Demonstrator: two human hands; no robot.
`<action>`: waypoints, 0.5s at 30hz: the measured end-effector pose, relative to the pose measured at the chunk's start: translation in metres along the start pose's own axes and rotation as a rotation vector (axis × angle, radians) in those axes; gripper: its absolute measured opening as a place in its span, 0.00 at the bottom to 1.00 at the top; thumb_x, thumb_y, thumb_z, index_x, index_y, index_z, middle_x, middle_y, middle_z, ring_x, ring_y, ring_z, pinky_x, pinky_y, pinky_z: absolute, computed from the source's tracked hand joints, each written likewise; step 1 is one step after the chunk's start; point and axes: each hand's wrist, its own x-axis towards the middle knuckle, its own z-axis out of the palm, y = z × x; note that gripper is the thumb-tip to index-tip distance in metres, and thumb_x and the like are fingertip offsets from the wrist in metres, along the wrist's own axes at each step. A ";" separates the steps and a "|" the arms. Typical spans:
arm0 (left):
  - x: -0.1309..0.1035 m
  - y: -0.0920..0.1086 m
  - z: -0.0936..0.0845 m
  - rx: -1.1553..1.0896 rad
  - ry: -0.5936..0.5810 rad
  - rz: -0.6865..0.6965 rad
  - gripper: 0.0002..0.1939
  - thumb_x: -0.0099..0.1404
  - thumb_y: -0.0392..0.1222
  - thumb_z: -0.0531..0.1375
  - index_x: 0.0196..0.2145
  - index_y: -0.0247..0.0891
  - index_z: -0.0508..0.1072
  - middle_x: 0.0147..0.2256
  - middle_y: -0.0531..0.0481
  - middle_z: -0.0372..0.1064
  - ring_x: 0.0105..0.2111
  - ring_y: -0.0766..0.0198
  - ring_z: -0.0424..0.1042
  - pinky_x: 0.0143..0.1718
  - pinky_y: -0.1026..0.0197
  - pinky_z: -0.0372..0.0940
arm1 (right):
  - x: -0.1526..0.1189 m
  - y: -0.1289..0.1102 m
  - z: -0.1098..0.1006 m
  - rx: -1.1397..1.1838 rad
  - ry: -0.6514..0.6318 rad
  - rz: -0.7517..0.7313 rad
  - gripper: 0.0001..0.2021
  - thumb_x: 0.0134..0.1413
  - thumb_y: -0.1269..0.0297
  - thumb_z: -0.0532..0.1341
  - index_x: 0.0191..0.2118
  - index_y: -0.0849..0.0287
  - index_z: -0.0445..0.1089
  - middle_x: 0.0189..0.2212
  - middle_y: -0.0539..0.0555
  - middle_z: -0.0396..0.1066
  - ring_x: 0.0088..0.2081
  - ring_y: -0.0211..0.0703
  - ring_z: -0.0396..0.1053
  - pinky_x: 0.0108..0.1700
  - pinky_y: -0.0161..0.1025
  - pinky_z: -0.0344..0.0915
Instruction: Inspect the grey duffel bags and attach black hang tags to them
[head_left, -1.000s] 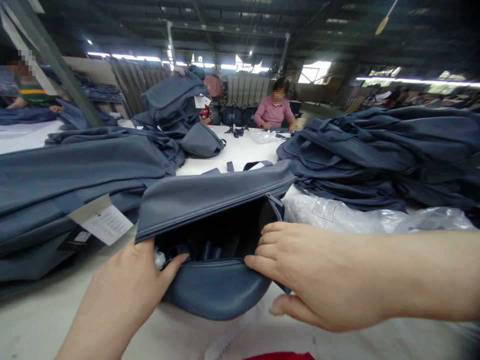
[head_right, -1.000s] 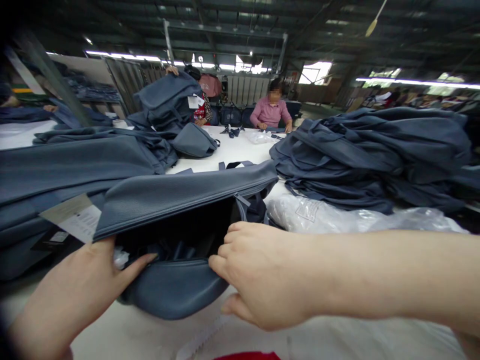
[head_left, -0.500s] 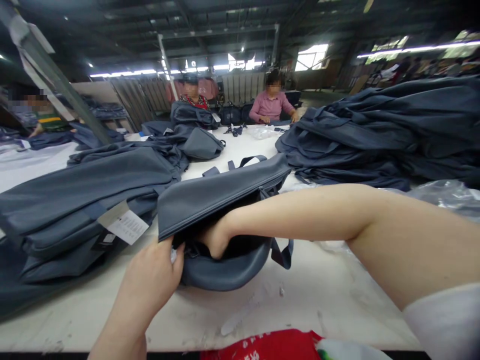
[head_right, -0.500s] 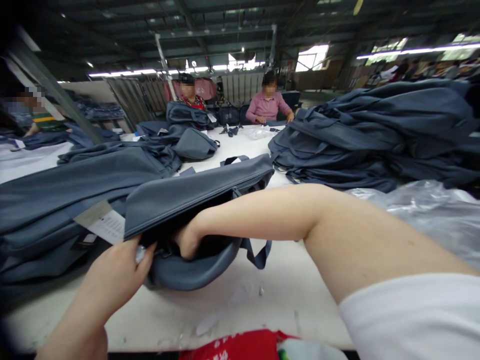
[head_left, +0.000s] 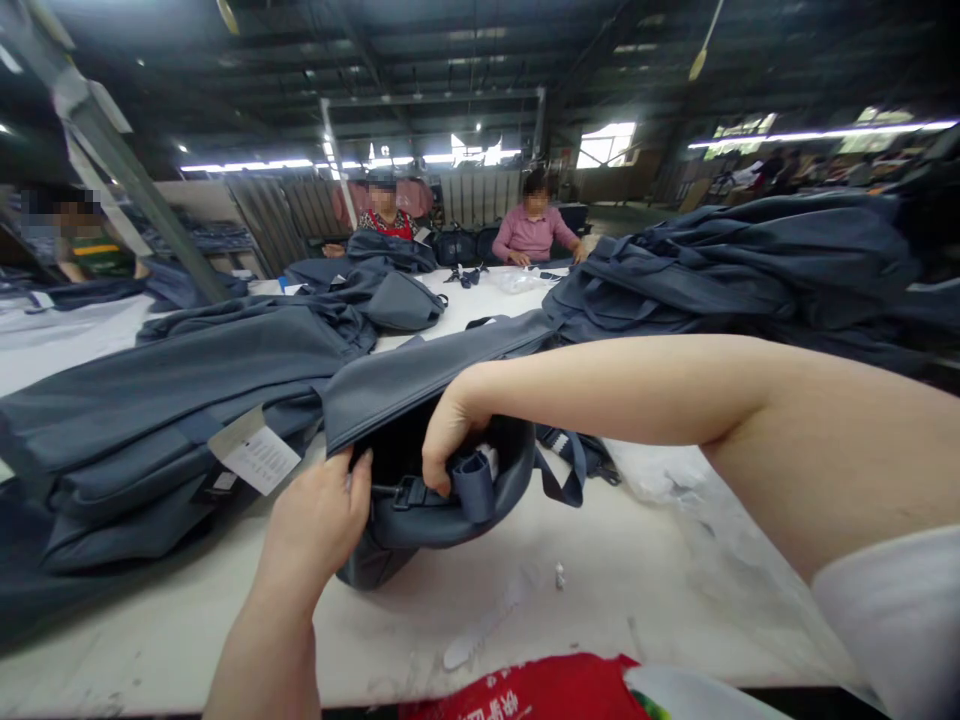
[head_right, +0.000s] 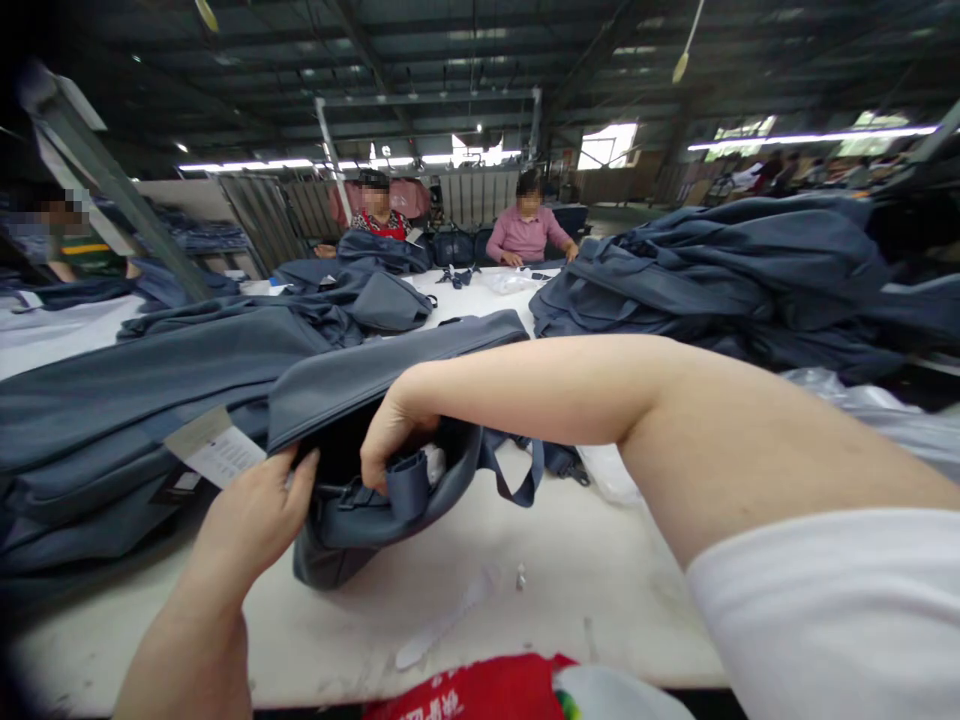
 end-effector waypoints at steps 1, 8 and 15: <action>-0.001 0.000 0.001 -0.001 -0.016 0.000 0.26 0.72 0.49 0.36 0.44 0.38 0.70 0.39 0.39 0.76 0.38 0.48 0.75 0.35 0.55 0.63 | 0.006 0.004 0.003 0.026 -0.113 0.044 0.10 0.48 0.62 0.58 0.22 0.58 0.72 0.23 0.53 0.74 0.30 0.49 0.75 0.31 0.44 0.74; -0.005 -0.004 0.008 -0.026 -0.005 0.020 0.23 0.71 0.48 0.39 0.44 0.37 0.71 0.40 0.37 0.75 0.38 0.49 0.75 0.35 0.54 0.63 | 0.013 0.016 -0.001 -0.004 -0.107 0.194 0.13 0.47 0.57 0.61 0.19 0.58 0.72 0.21 0.53 0.73 0.27 0.51 0.75 0.29 0.47 0.74; -0.004 -0.002 0.010 -0.012 0.004 0.007 0.23 0.71 0.47 0.39 0.43 0.36 0.71 0.40 0.36 0.76 0.39 0.47 0.75 0.38 0.52 0.64 | 0.003 0.025 0.009 -0.025 -0.006 0.141 0.14 0.47 0.49 0.65 0.27 0.56 0.77 0.26 0.51 0.75 0.32 0.49 0.75 0.33 0.45 0.73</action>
